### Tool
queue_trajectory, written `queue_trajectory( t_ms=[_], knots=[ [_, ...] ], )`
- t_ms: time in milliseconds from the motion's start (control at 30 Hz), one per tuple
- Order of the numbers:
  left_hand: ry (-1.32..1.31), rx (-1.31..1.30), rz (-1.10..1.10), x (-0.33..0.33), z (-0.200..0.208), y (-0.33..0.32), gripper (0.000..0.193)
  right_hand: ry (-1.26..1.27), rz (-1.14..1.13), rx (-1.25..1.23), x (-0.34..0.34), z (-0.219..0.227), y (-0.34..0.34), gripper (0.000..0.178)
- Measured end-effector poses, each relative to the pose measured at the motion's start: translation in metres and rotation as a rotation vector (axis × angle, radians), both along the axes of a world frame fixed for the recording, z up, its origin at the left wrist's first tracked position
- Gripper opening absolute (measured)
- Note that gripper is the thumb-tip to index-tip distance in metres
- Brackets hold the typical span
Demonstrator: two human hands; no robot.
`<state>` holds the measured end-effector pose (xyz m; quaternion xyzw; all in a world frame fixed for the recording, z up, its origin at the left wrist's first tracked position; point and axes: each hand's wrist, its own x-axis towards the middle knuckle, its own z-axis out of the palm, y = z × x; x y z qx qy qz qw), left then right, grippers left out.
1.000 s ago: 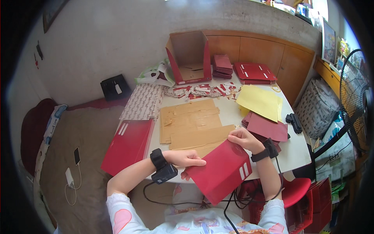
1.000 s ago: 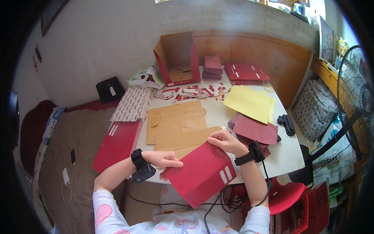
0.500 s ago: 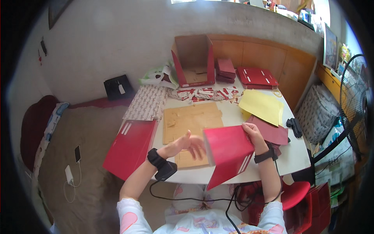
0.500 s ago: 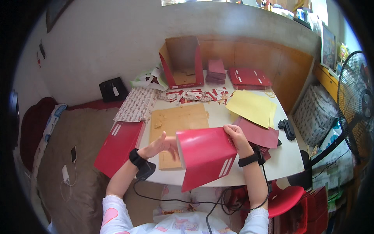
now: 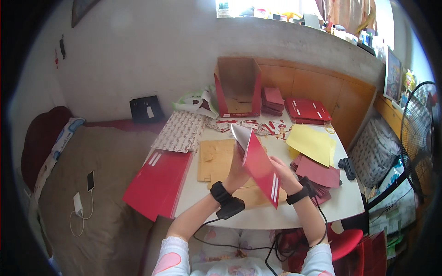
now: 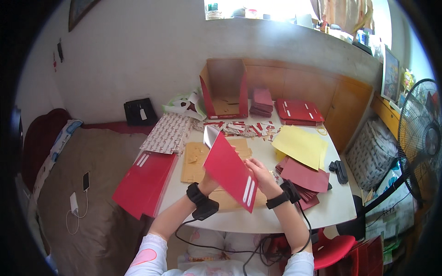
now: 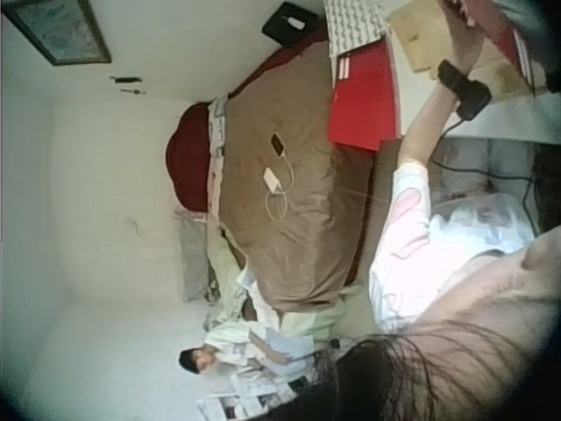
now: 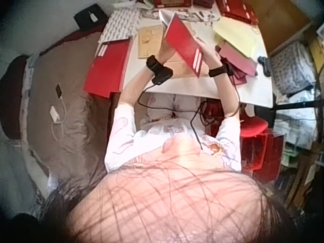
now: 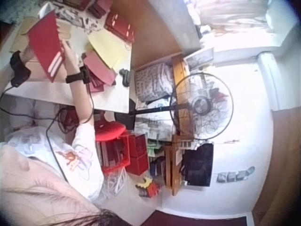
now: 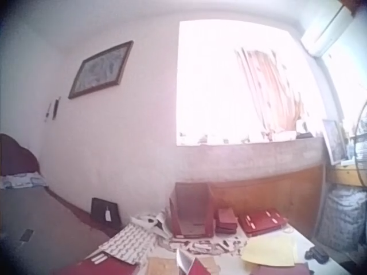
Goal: Assemble a red cardboard box and sort associated items.
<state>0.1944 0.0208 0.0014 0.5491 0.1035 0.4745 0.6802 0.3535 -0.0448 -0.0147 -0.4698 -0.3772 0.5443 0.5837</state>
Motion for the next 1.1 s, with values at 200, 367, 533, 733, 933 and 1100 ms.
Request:
queue_trajectory(
  t_ms=[200,367,533,733,933,1100],
  knots=[
    [0.298,0.217,0.473,-0.011,0.016,0.005,0.080,-0.146,0.212,0.595,-0.003,0.022,-0.013,0.061],
    [0.343,0.285,0.498,-0.013,0.026,-0.007,0.082,-0.305,0.145,0.696,-0.009,0.028,-0.025,0.066],
    [0.356,0.379,0.522,-0.012,0.023,-0.008,0.083,-0.275,0.057,0.655,-0.003,0.017,-0.025,0.063],
    [0.369,0.351,0.414,-0.014,0.021,-0.010,0.078,-0.284,-0.022,0.622,0.001,0.014,-0.025,0.063],
    [0.179,0.339,0.069,-0.037,0.000,-0.002,0.074,-0.402,0.015,0.616,0.015,0.000,-0.019,0.073],
    [0.199,0.077,0.040,-0.054,-0.033,0.022,0.067,0.060,0.095,0.475,0.013,0.005,-0.023,0.064]
  ],
)
